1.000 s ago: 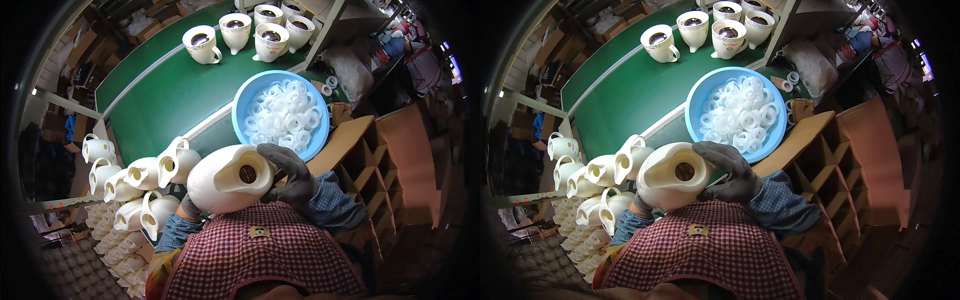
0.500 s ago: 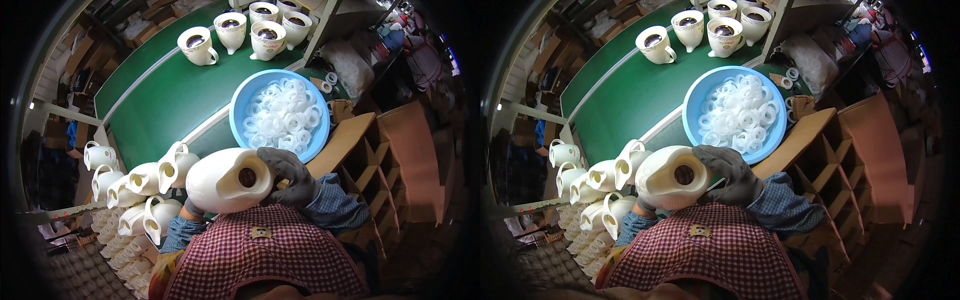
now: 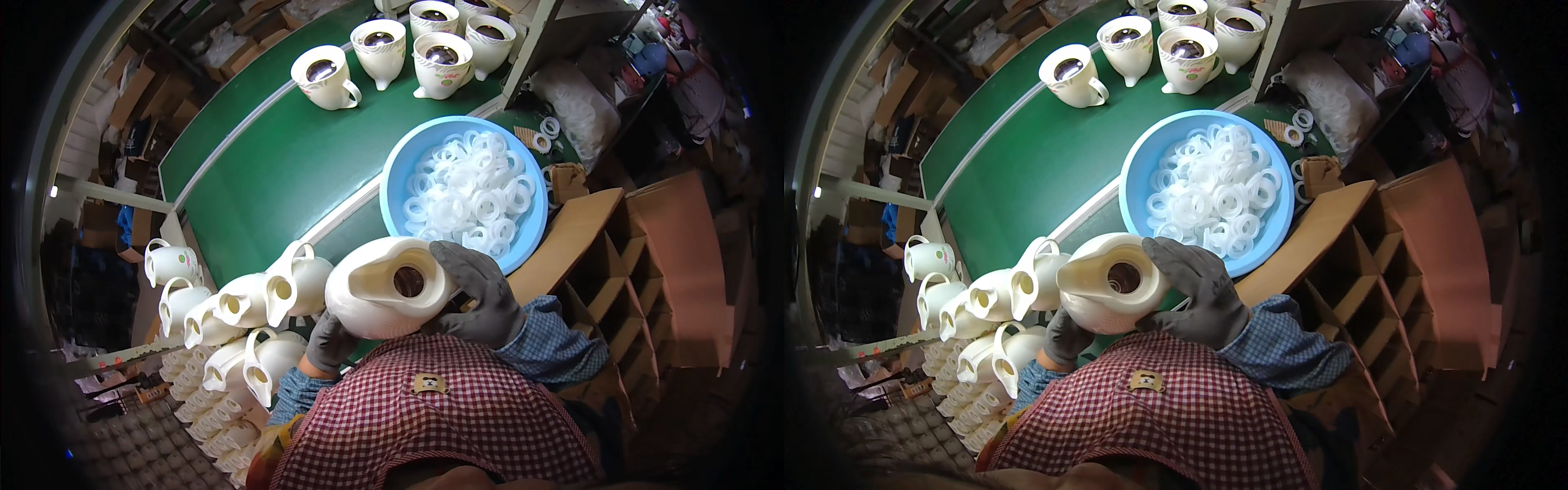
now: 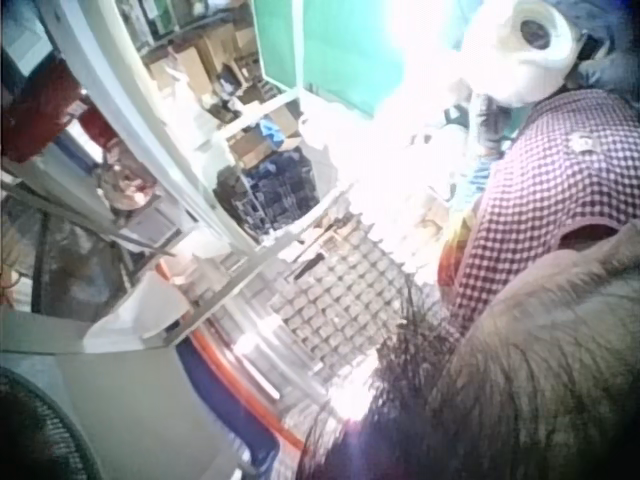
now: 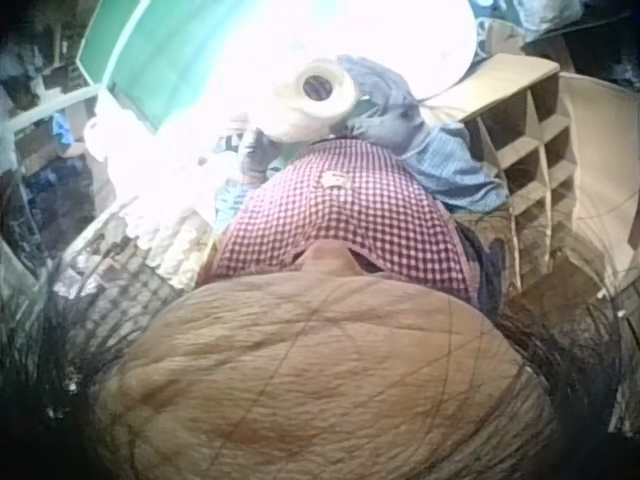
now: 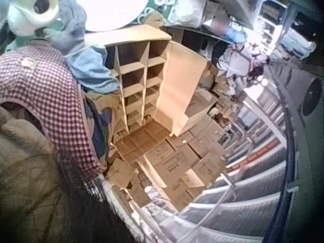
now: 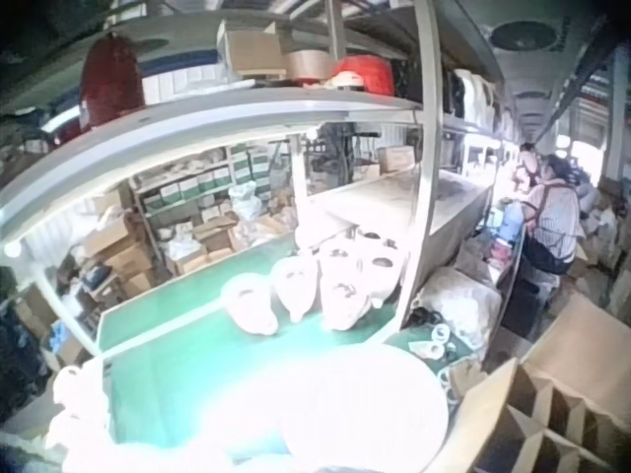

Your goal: The person repeatedly picks up white ceramic pitchers from a conveyor belt, inserts a small white plastic ring into the spout, and places the pitcher into a cardboard box. The process is repeated for multiple units.

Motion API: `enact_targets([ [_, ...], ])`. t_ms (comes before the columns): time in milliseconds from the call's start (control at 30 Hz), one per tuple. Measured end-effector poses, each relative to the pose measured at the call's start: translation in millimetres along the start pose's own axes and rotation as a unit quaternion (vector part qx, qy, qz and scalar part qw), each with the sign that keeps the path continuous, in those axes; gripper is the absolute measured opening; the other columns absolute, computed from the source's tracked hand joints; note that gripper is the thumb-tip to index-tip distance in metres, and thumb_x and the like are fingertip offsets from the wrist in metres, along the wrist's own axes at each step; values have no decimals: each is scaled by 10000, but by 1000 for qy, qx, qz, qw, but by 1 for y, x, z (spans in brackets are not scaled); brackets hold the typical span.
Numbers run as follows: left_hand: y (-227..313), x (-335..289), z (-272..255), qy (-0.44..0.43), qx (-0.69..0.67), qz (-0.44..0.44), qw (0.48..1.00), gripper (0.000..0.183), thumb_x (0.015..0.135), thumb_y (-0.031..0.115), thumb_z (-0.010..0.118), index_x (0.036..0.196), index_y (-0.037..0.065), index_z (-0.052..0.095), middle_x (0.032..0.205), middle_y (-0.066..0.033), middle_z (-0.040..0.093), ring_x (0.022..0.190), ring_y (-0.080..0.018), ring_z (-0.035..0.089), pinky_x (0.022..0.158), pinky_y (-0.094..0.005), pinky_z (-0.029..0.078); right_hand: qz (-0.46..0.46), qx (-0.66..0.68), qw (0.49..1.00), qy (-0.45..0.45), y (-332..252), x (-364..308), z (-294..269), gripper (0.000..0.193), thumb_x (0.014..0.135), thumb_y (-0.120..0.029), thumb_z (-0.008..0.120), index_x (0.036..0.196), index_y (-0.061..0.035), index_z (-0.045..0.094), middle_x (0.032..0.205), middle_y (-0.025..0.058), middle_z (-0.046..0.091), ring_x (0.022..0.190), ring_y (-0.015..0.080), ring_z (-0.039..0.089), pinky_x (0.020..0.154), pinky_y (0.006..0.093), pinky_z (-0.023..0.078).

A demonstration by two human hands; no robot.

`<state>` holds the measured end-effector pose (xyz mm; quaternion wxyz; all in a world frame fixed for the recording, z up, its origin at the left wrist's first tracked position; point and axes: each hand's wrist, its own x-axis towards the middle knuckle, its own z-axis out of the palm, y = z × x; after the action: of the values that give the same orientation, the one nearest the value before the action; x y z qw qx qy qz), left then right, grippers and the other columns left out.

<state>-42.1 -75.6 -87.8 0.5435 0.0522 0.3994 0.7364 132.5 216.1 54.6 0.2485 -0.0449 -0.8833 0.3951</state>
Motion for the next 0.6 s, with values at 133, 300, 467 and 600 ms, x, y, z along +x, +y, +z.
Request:
enact_targets([
  [133,7,-1,32,-35,-150,-76,985,585,1064,353,561,1563,90,406,1550,-121,498,1425,-292,470,1176,-494,398,12,31,999,12,7,-2,1,1008,719,-551,886,1461,20,514,1426,220,601,1315,391,588,1092,498,483],
  [300,12,1,36,-37,-137,-41,989,592,1079,374,521,1575,84,382,1567,-124,482,1439,-297,458,1186,-499,385,3,85,996,30,14,-9,2,1061,675,-505,927,1484,23,490,1434,223,594,1306,401,594,1102,502,481],
  [467,16,-2,31,-15,-112,-24,993,600,1073,371,534,1576,83,378,1563,-125,487,1435,-298,462,1184,-494,389,-2,141,990,16,15,-7,2,1062,665,-481,937,1494,4,483,1444,232,582,1313,402,589,1103,508,482],
  [600,19,0,30,-15,-114,-21,993,607,1069,369,544,1577,82,375,1559,-126,491,1433,-299,465,1182,-490,393,5,135,991,-12,15,-7,1,1039,677,-487,925,1492,-12,488,1447,238,574,1314,405,589,1099,510,486],
])
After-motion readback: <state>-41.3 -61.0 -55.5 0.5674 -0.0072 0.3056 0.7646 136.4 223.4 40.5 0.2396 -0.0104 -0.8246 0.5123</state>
